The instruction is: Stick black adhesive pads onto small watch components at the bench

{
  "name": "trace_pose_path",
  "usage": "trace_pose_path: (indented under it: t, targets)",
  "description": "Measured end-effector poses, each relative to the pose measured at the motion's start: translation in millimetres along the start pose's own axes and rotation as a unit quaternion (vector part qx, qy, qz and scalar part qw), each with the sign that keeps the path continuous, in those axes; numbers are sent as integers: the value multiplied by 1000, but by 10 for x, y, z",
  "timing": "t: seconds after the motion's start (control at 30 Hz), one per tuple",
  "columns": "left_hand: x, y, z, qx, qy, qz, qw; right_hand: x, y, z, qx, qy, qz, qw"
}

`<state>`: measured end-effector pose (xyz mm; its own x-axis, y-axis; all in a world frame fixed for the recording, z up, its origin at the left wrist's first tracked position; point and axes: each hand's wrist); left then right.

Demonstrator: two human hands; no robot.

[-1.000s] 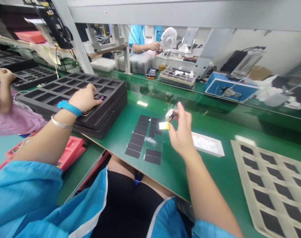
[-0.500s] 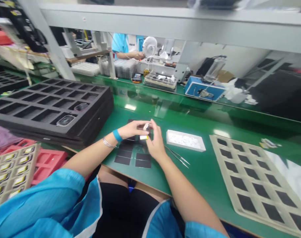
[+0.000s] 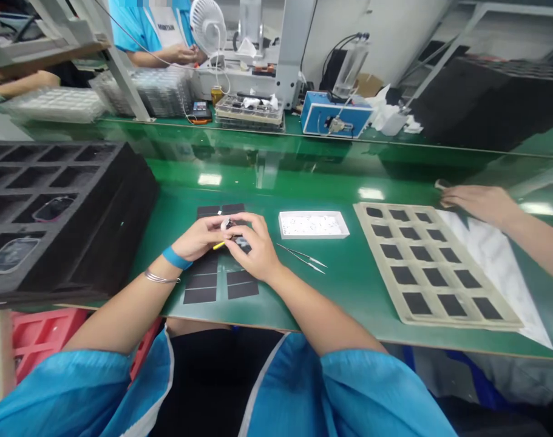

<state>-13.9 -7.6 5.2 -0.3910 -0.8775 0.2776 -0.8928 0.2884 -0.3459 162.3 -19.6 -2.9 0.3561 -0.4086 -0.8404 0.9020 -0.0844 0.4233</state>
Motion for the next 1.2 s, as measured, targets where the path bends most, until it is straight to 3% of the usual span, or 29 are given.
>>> trace_pose_path:
  t: [0.2, 0.57, 0.87, 1.2]
  targets:
    - [-4, 9, -18, 38, -29, -6, 999, -14, 34, -32, 20, -64, -33, 997]
    - [-39, -13, 36, -4, -126, -25, 992, -3, -40, -14, 5, -80, -43, 996]
    - [-24, -54, 56, -25, -135, -55, 989, -13, -48, -5, 15, -106, -32, 994]
    - [-42, -76, 78, 2, -127, -64, 990, -66, -29, -57, 92, -41, -15, 995]
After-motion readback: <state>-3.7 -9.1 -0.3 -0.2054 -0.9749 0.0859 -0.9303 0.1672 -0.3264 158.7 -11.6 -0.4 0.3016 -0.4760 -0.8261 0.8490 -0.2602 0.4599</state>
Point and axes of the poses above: each hand's wrist, its own x-axis away from the middle knuckle, its own y-axis out of the back of the hand, z = x × y, and after that the axes turned 12 degrees about y, right-handed
